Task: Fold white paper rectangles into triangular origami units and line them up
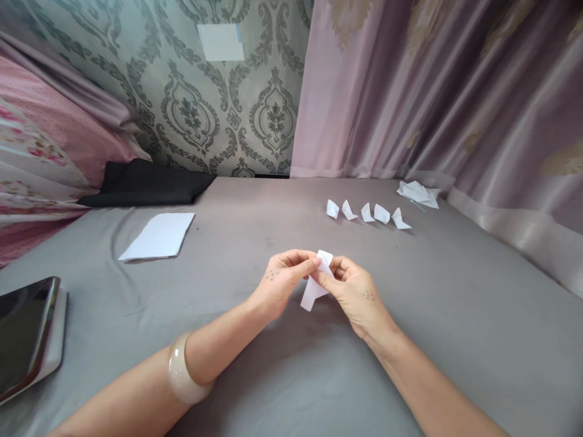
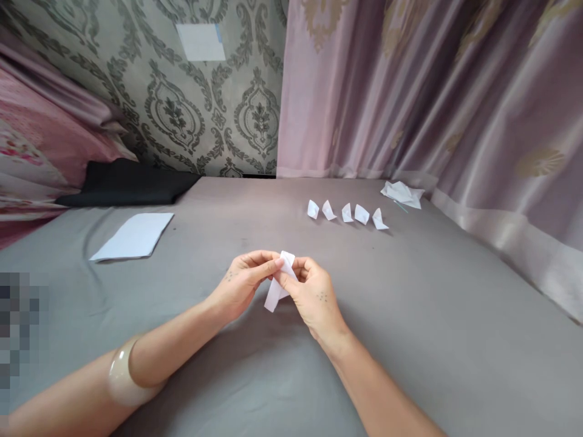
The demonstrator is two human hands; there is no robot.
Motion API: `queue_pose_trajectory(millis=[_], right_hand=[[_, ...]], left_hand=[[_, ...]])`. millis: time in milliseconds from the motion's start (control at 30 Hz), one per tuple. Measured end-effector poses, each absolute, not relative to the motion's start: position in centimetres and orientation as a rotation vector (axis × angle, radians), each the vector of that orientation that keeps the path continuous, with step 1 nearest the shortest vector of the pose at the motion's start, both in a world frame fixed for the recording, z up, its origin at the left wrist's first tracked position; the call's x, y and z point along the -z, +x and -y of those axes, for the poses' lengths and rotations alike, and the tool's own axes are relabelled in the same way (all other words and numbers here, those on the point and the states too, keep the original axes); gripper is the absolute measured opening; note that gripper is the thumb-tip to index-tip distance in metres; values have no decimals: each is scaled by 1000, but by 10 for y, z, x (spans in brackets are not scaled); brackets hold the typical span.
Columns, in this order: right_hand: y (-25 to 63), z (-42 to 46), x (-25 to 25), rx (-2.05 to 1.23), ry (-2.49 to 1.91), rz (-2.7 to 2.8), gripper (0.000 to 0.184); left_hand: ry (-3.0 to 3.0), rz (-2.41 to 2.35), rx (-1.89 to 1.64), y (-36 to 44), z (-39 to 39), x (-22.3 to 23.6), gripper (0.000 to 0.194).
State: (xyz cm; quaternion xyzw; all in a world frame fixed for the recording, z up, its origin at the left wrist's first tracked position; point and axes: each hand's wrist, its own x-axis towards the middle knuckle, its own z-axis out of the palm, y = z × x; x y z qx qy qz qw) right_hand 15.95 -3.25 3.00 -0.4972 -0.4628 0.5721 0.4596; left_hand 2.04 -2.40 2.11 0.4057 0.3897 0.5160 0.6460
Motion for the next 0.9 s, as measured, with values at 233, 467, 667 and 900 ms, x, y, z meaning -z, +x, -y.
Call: queue_pose_trajectory(millis=[233,467,667,900], right_hand=[[163,33,-35,-1360,-1168,1156,30],[161,34,-29,-1323,-1207,1182,30],[161,35,-27,-1205,-1214,1306,24],[159,39,-25,-641,-1206,1651,16]], left_hand=[[877,-927,-1154,20,24,-22,12],[831,-967,-1176,21,24,-24,10],[836,-989,-1193,20,23,-22,8],[818,-998,-1206,20,22,-22,7]])
